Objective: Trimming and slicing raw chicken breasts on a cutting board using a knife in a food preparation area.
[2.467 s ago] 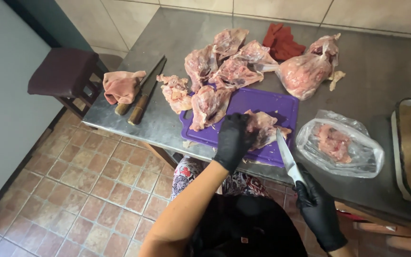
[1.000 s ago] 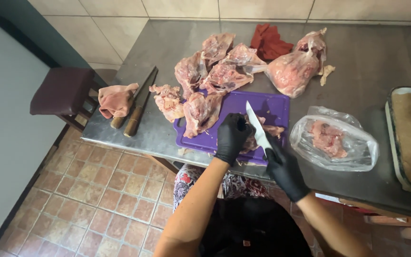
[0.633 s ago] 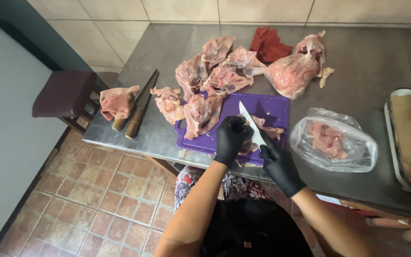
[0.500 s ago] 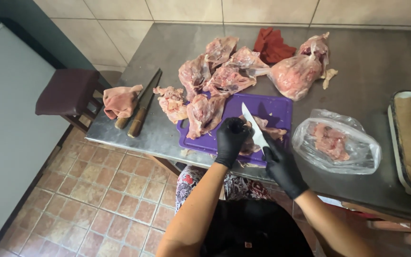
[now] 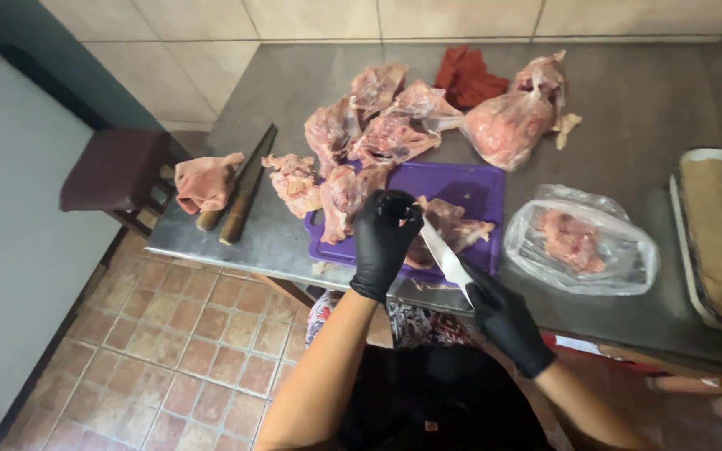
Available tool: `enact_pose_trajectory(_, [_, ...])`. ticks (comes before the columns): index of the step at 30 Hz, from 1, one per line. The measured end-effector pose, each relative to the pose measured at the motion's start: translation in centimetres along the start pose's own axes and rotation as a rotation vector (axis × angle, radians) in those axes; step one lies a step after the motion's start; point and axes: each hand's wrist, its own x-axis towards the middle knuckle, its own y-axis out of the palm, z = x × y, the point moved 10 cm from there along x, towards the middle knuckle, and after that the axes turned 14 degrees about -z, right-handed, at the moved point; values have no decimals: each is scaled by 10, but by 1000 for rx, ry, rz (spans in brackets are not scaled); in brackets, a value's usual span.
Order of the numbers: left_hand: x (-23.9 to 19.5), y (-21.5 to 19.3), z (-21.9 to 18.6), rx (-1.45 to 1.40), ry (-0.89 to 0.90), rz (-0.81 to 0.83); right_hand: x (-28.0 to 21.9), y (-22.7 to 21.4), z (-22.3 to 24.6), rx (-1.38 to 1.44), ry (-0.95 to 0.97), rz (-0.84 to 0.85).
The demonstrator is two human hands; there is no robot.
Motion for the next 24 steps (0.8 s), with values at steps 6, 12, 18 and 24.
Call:
enact_pose_trajectory(6, [-85,124,-26,-220,-47,553,-30,-105,-72,170,72,-307])
enact_pose_trajectory(12, [-201,261,3,180,-214,1049,-36,-178,-54,169,48,-409])
enact_pose_trajectory(18, [-223,246,35,-4,-823,1023,-17,-178,-77,-23,202,-291])
enact_pose_trajectory(24, [-110,130,21,124,-265,718,-18,-174,-53,-99,93,-295])
